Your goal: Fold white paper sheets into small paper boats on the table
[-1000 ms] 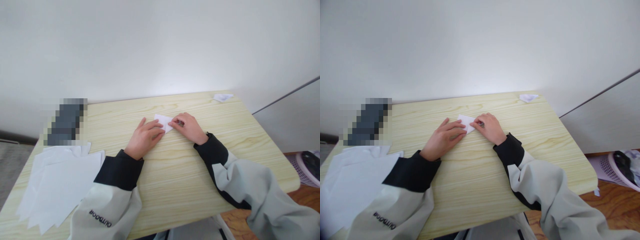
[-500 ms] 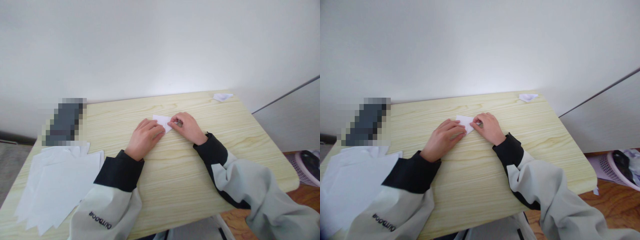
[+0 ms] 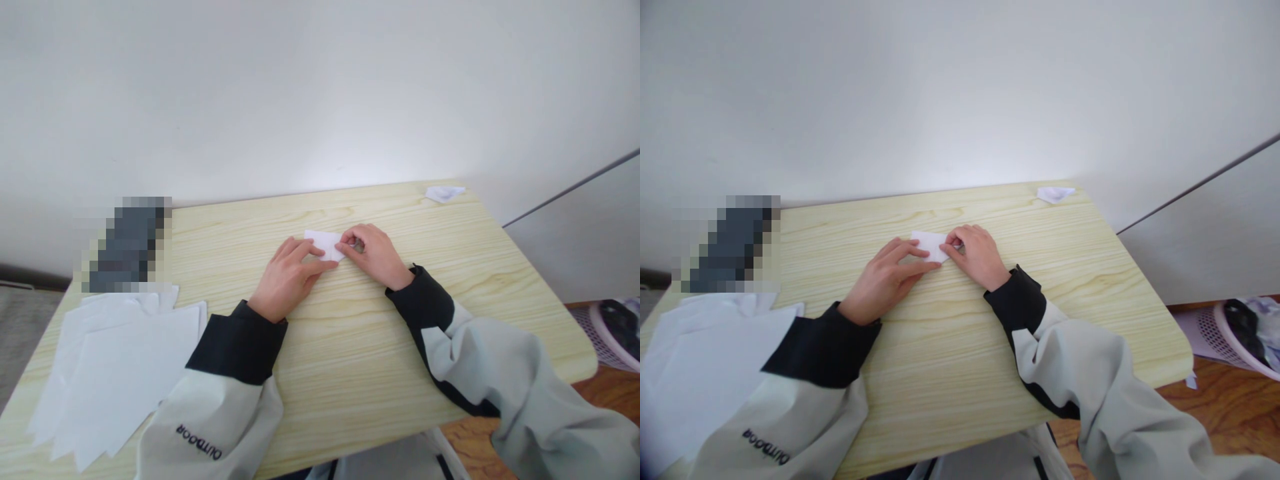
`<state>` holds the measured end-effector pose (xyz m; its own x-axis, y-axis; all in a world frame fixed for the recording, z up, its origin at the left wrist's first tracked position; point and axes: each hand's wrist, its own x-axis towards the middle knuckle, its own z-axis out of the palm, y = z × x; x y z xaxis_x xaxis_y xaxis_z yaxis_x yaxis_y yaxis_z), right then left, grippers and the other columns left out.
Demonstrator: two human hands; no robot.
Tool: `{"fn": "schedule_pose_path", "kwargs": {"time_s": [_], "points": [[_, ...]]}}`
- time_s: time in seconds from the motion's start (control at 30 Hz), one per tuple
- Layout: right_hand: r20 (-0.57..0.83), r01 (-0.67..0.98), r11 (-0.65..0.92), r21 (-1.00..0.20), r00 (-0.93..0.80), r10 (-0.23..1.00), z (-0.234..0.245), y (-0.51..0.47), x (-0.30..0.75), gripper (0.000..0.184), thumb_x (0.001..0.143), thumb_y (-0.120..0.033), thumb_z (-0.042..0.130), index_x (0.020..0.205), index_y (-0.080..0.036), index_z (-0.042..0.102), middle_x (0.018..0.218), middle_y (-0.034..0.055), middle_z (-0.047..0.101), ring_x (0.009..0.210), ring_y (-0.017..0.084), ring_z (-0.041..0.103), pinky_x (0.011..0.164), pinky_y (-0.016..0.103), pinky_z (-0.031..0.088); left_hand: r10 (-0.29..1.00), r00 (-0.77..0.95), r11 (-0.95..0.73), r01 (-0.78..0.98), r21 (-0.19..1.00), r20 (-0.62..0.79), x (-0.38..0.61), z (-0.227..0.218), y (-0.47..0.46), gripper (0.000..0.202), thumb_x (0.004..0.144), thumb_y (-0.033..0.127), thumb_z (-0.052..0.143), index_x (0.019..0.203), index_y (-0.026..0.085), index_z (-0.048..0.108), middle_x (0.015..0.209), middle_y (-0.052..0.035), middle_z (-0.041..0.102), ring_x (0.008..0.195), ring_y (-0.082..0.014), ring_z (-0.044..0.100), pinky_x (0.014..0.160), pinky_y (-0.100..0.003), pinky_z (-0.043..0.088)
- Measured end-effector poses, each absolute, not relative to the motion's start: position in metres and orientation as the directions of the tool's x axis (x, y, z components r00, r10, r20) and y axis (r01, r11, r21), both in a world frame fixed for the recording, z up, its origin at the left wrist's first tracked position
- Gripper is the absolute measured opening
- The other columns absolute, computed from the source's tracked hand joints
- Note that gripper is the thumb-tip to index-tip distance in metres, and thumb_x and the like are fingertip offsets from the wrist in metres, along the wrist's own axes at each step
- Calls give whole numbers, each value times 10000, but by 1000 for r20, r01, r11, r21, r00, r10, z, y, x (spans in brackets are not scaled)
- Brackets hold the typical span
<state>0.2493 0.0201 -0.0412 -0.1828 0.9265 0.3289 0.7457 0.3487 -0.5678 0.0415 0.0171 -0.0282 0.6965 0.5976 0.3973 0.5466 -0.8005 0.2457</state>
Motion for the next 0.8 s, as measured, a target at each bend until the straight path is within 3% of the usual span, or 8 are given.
{"fn": "schedule_pose_path", "kwargs": {"time_s": [0.8], "points": [[331,784,335,-522,-175,927,-42,19,247,121,860,-286,587,799,-182,599,773,21,614,776,175,548,742,297,389,587,715,-805,565,180,380,45,-25,16,298,882,144,518,1048,296,713,1039,-60,638,1020,-230,535,928,-430,451]]}}
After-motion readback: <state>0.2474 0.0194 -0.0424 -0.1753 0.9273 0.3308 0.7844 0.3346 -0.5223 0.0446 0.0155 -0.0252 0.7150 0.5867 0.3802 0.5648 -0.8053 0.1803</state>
